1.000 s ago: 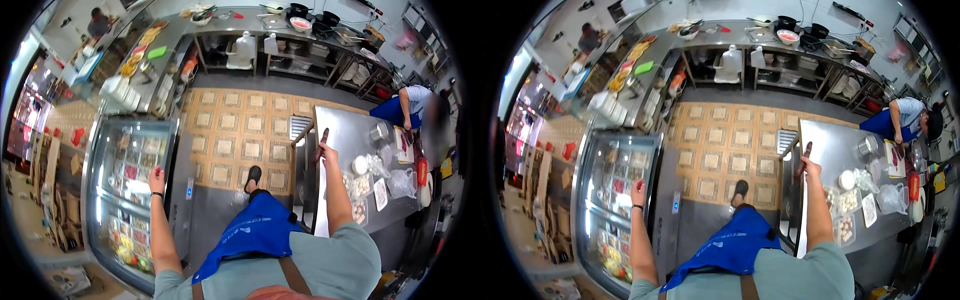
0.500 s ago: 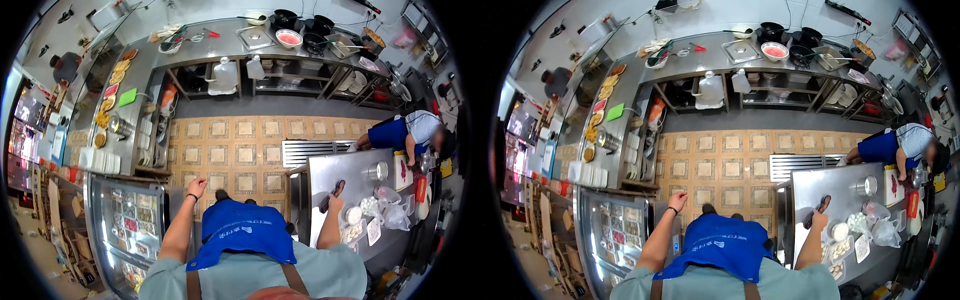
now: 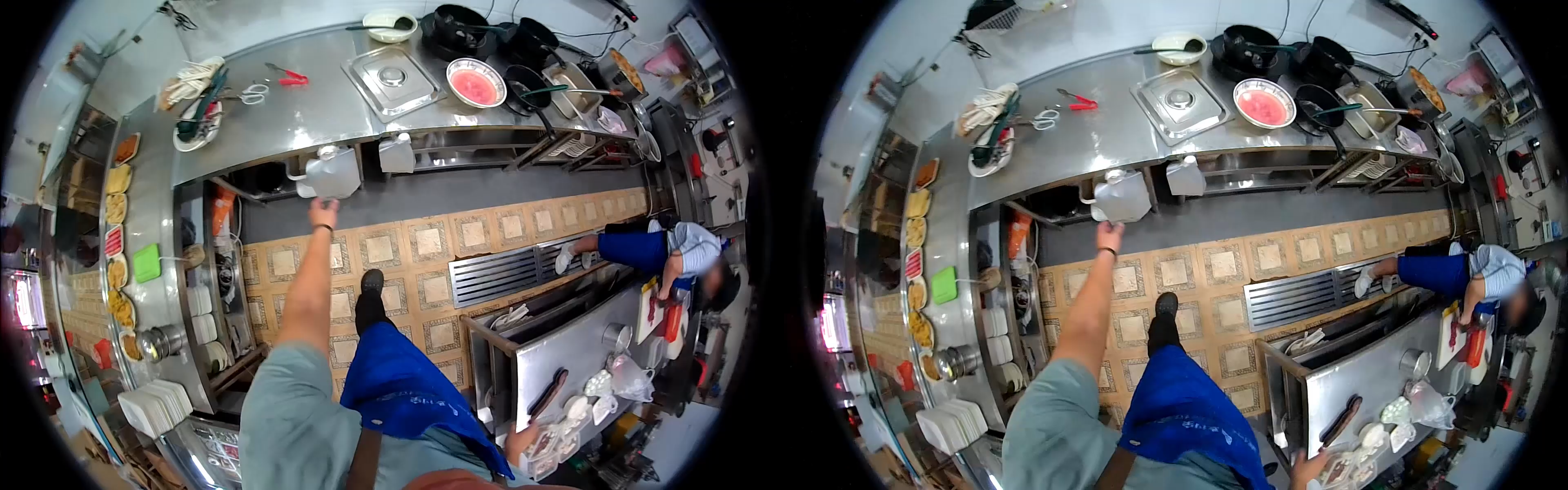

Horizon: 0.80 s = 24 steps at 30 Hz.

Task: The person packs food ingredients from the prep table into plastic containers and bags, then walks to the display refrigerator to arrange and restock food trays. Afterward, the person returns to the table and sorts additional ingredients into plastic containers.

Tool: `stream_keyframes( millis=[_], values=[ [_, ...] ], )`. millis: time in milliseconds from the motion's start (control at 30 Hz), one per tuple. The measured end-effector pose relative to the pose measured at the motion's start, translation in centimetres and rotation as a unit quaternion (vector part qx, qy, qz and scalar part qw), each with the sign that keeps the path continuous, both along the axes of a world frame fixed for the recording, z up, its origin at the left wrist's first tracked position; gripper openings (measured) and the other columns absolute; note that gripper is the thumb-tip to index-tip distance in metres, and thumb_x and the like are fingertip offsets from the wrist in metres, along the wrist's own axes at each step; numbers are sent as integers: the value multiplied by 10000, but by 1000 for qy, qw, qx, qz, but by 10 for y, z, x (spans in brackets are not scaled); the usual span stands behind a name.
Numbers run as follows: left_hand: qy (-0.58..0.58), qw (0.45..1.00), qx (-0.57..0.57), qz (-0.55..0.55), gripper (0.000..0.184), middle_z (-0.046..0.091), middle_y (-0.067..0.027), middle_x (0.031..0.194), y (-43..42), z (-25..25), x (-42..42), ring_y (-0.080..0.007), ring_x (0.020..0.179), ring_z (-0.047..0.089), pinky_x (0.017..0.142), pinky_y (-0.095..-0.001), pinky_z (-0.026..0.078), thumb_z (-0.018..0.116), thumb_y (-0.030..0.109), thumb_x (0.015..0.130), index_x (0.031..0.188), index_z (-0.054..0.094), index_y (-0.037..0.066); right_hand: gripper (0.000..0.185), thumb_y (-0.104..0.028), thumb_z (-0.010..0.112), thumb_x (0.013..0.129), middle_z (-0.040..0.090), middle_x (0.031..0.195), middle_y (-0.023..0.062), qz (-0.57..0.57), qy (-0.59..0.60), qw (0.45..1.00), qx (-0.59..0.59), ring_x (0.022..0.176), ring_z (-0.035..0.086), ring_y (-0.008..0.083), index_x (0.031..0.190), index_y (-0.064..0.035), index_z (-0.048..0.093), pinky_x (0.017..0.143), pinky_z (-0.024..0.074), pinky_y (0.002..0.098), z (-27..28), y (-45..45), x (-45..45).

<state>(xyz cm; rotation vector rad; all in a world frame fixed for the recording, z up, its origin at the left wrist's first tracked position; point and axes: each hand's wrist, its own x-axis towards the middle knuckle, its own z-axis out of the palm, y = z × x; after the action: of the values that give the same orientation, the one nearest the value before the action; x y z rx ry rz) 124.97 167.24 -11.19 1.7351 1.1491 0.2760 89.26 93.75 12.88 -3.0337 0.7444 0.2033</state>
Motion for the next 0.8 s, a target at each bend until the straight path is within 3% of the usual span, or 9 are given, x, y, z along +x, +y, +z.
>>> stream_keyframes(
  millis=[33,100,167,200,267,367,467,600,800],
  values=[
    [-36,996,-31,79,717,535,-214,1257,31,-24,11,-296,1161,523,975,-386,413,779,309,712,1262,470,-32,585,-225,745,642,569,1044,230,-45,48,998,-11,991,531,400,1112,31,507,871,416,431,9,15,-8],
    [-69,982,-117,132,909,418,-194,1387,58,1,22,-290,1255,430,1019,-375,362,800,321,698,1380,317,-38,627,-262,778,589,585,977,222,-104,87,986,93,932,561,385,1082,27,521,835,440,421,-10,13,-39],
    [-86,980,-161,78,997,363,-182,1426,82,-8,29,-268,1310,357,1050,-376,314,811,337,689,1426,239,-15,643,-286,802,559,591,951,211,-138,157,973,96,916,578,367,1054,22,530,809,458,415,9,59,-38],
    [-116,979,-153,75,906,470,-153,1337,97,-53,34,-241,1225,451,1004,-345,363,814,327,695,1376,330,-23,644,-294,814,549,600,945,201,-146,168,967,127,925,586,352,1044,15,542,811,462,413,29,95,-20],
    [-100,979,-151,96,642,606,-75,1049,88,-37,39,-174,941,556,847,-299,441,830,311,686,1143,533,-29,680,-287,821,588,605,1008,198,-143,209,960,115,934,592,371,1117,15,519,836,472,420,38,129,3],
    [-61,990,-55,115,428,475,30,674,85,-40,42,-113,637,387,592,-283,394,860,305,653,703,539,26,587,-258,794,621,603,1014,198,-164,167,962,139,941,591,359,1076,12,539,830,474,421,35,155,34],
    [-103,982,-88,135,359,501,27,620,78,-28,35,-101,590,400,540,-282,364,844,241,679,637,567,17,542,-231,770,647,598,1043,204,-183,138,962,149,964,584,358,1075,17,548,842,471,419,56,194,88],
    [-73,975,-97,187,297,612,-27,676,82,-32,29,-109,607,479,583,-305,432,811,226,713,728,652,-25,541,-238,760,663,595,1065,212,-185,108,963,161,1003,578,366,1090,17,548,863,468,419,49,207,101],
    [-81,992,18,96,320,707,-105,888,93,-33,30,-140,746,613,707,-299,480,740,215,779,967,688,-39,562,-250,767,659,588,1099,206,-212,112,959,152,1036,565,356,1109,7,550,898,455,405,37,214,78]
  ],
)
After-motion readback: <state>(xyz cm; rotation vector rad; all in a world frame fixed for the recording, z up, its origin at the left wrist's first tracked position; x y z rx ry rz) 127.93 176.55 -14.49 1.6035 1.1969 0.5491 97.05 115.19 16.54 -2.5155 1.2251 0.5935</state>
